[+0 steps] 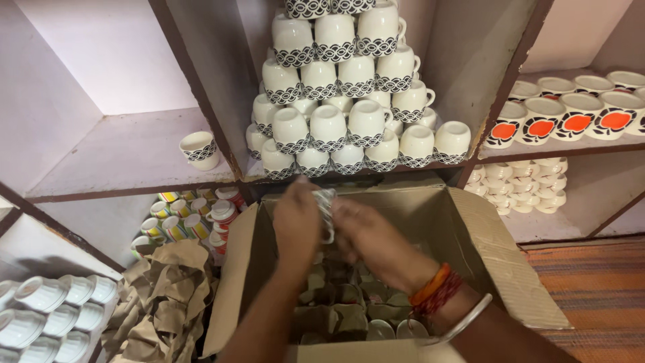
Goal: The person unpacks white mugs with black patterns from a cardboard box and places them on a shelf. Then the person unpacks yellow mugs from the same box and places them on a lower shelf. The person handles each mug individually by hand.
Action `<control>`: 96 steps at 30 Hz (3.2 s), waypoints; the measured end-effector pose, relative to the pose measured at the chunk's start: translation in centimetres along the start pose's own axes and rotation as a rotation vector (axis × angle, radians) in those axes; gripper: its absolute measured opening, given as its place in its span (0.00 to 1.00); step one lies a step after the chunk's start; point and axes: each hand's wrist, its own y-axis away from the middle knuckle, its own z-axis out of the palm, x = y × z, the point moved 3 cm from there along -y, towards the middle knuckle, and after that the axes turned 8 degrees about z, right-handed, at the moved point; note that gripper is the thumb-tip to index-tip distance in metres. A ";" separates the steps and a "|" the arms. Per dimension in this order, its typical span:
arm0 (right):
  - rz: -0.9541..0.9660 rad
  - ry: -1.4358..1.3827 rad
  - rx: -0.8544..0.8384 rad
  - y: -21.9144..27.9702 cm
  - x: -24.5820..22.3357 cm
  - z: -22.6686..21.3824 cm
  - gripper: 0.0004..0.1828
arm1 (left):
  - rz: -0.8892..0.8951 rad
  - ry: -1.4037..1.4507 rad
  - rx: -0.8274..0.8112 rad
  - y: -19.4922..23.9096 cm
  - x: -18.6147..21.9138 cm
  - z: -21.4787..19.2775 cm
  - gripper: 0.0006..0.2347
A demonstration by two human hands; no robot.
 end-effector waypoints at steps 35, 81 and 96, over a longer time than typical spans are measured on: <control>-0.428 1.177 0.371 5.4 -7.5 0.4 0.31 | 0.398 -0.265 -0.154 3.8 7.3 0.4 0.22; 0.579 1.605 -1.043 0.1 12.9 -2.6 0.43 | -0.003 -0.503 -0.218 2.4 -0.7 0.4 0.14; 0.149 1.571 -0.769 -1.9 13.1 -1.8 0.28 | 0.083 -0.408 -0.205 1.7 -0.6 0.9 0.14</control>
